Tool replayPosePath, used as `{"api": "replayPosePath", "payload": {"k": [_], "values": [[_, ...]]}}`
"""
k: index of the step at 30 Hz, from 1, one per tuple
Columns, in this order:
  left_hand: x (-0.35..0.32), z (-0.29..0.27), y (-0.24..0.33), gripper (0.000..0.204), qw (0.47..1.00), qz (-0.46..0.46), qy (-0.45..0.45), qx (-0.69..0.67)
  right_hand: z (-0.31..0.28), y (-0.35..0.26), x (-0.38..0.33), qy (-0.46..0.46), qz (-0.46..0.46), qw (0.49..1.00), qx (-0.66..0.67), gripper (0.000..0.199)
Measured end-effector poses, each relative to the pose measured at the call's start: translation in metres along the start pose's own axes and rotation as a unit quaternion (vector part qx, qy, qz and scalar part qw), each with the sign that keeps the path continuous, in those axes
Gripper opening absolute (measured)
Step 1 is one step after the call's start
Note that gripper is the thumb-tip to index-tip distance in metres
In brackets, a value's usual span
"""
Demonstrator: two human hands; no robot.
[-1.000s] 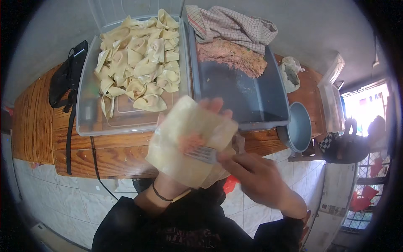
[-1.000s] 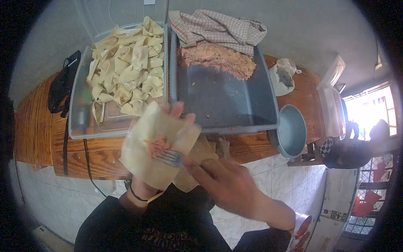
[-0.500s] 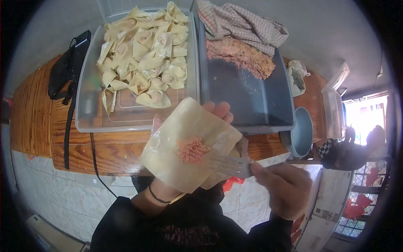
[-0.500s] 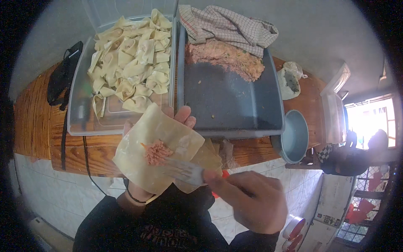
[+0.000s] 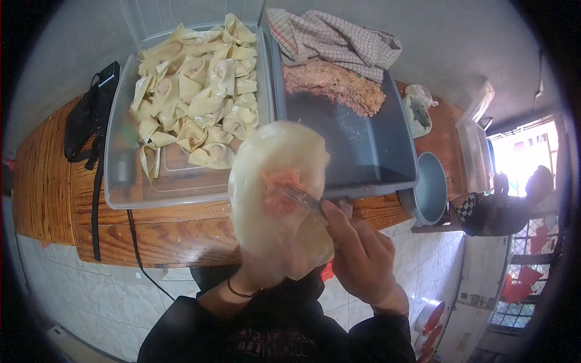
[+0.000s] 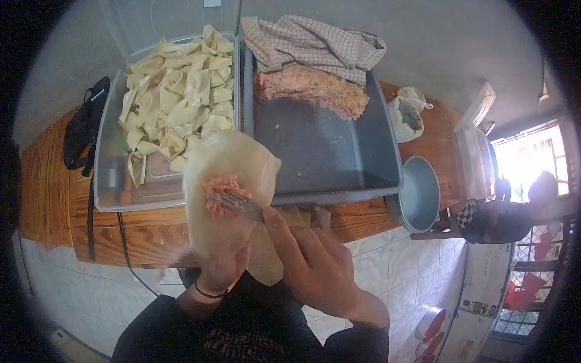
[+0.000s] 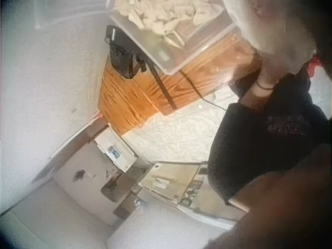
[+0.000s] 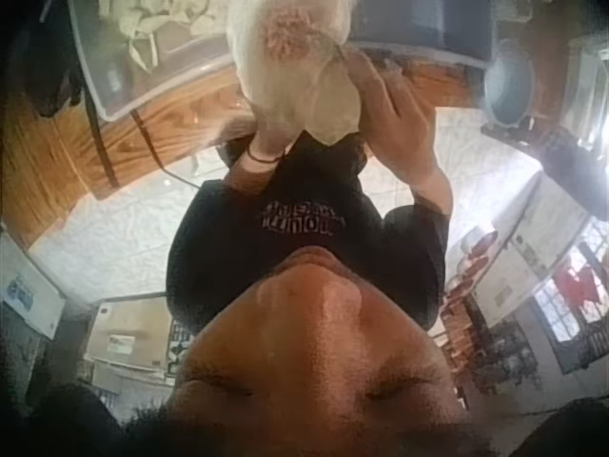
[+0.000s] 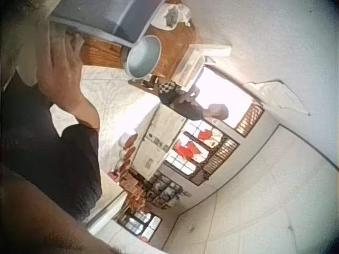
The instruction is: The person prepares dumplings by placing a portion of meat filling onto a dough wrapper with a fork and then folding the wrapper to seal it.
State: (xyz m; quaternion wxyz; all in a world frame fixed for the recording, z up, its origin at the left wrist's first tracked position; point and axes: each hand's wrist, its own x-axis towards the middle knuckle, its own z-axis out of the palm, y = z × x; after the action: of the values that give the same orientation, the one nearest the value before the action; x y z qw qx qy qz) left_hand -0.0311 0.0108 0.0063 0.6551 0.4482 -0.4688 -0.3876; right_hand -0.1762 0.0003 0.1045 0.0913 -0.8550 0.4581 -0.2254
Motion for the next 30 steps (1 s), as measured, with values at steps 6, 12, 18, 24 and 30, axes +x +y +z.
{"api": "replayPosePath", "payload": {"k": [6,12,18,24,30], "values": [[0.02,-0.014,0.014,0.033,0.959,-0.105,0.004,-0.263,-0.02,0.018,-0.002,-0.026,0.122,0.976,0.18,0.045],[0.012,-0.003,0.017,0.035,0.984,-0.05,0.082,-0.153,-0.003,0.001,-0.015,0.013,-0.042,0.998,0.036,0.062],[0.008,-0.006,0.021,0.058,0.968,-0.102,-0.022,-0.227,0.015,0.005,-0.017,0.059,-0.062,0.995,-0.047,0.066],[0.005,-0.011,0.018,0.062,0.968,-0.152,0.003,-0.2,0.016,0.042,0.011,0.142,0.033,0.975,-0.17,0.047],[-0.008,-0.037,0.007,0.061,0.93,-0.179,0.011,-0.322,0.009,0.137,0.109,-0.085,0.221,0.964,0.123,0.023]]}}
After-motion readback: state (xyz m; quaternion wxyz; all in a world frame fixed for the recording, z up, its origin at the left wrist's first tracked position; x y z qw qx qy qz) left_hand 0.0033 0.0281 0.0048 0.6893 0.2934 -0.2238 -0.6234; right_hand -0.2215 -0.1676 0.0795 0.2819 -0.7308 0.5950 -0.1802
